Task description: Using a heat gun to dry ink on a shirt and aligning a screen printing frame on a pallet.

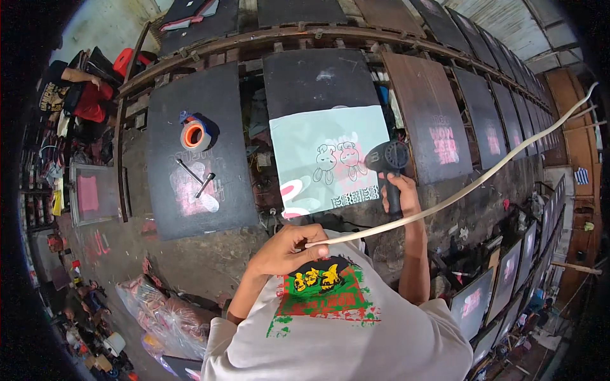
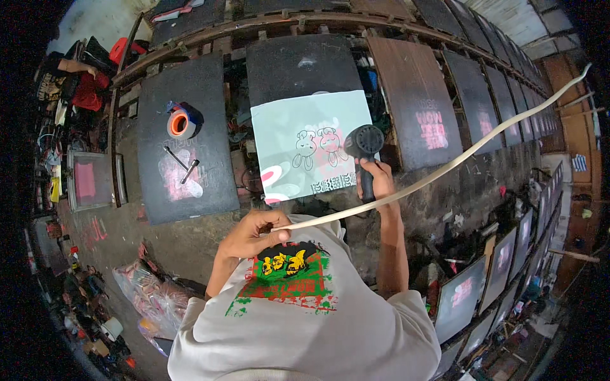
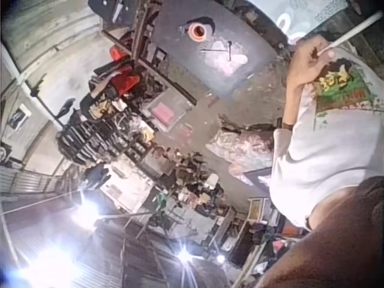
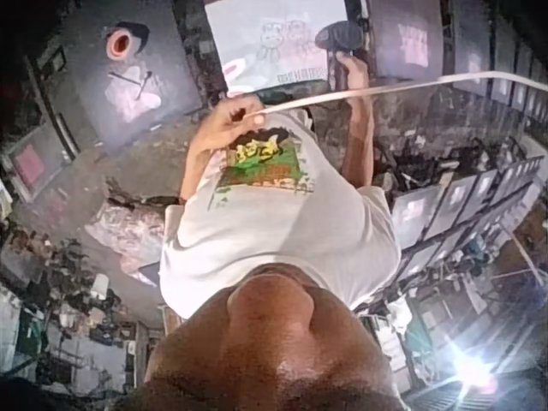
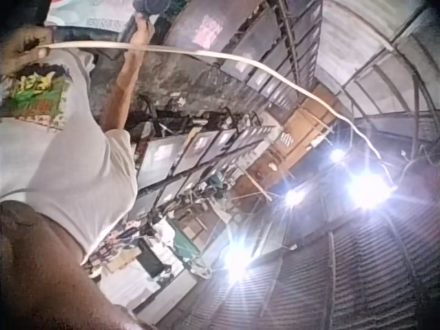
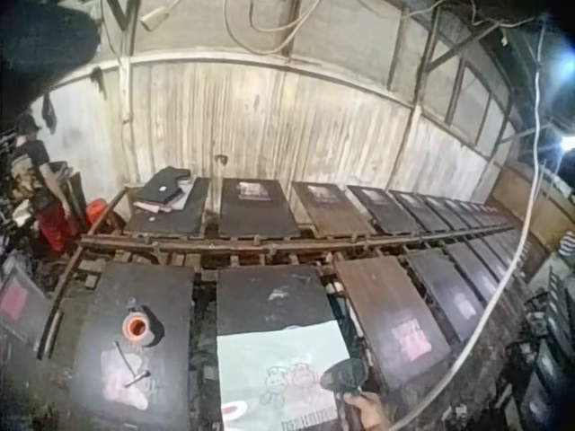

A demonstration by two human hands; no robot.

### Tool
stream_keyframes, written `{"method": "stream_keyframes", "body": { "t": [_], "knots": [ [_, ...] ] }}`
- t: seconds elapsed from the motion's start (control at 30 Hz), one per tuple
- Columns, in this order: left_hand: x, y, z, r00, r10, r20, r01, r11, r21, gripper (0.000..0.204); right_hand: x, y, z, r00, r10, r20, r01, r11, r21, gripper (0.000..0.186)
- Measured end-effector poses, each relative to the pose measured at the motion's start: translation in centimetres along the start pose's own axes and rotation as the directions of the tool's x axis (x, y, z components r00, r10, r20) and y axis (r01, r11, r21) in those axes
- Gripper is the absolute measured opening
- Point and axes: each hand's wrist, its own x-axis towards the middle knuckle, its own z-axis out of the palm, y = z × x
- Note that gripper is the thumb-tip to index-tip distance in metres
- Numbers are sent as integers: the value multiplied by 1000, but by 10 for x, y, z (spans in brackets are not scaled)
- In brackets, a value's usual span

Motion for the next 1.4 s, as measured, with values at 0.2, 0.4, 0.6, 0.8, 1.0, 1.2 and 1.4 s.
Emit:
{"method": "stream_keyframes", "body": {
  "t": [0.2, 0.4, 0.6, 0.8, 1.0, 1.2, 1.4],
  "knots": [
    [3, -1, 0, 998, -44, 36, 43, 999, 16, 26, -19, 4, 2, 992, 123, 10, -123, 991, -47, 29],
    [6, -3, -2, 998, -34, 53, 30, 997, 64, 27, -20, 5, -6, 995, -55, -86, 53, 998, -23, 30],
    [5, -2, 3, 998, -50, 26, 50, 999, 6, 27, -28, 15, -9, 998, -41, 52, 43, 998, -47, 31],
    [1, -7, -1, 999, -30, 34, 28, 999, 44, 26, -31, 19, 12, 999, -42, -27, 39, 993, -115, 28],
    [-3, -5, -8, 1000, -2, 25, 3, 1000, -12, 23, -35, 19, 49, 987, 83, 140, -76, 996, -53, 27],
    [-17, -8, -21, 995, 32, 95, -36, 998, 42, 23, -42, 23, 66, 990, 107, 87, -102, 993, -62, 25],
    [-43, -15, -32, 993, -3, 118, -3, 999, 53, 23, -40, 34, 84, 999, 2, 53, 1, 999, -53, 24]
  ]
}}
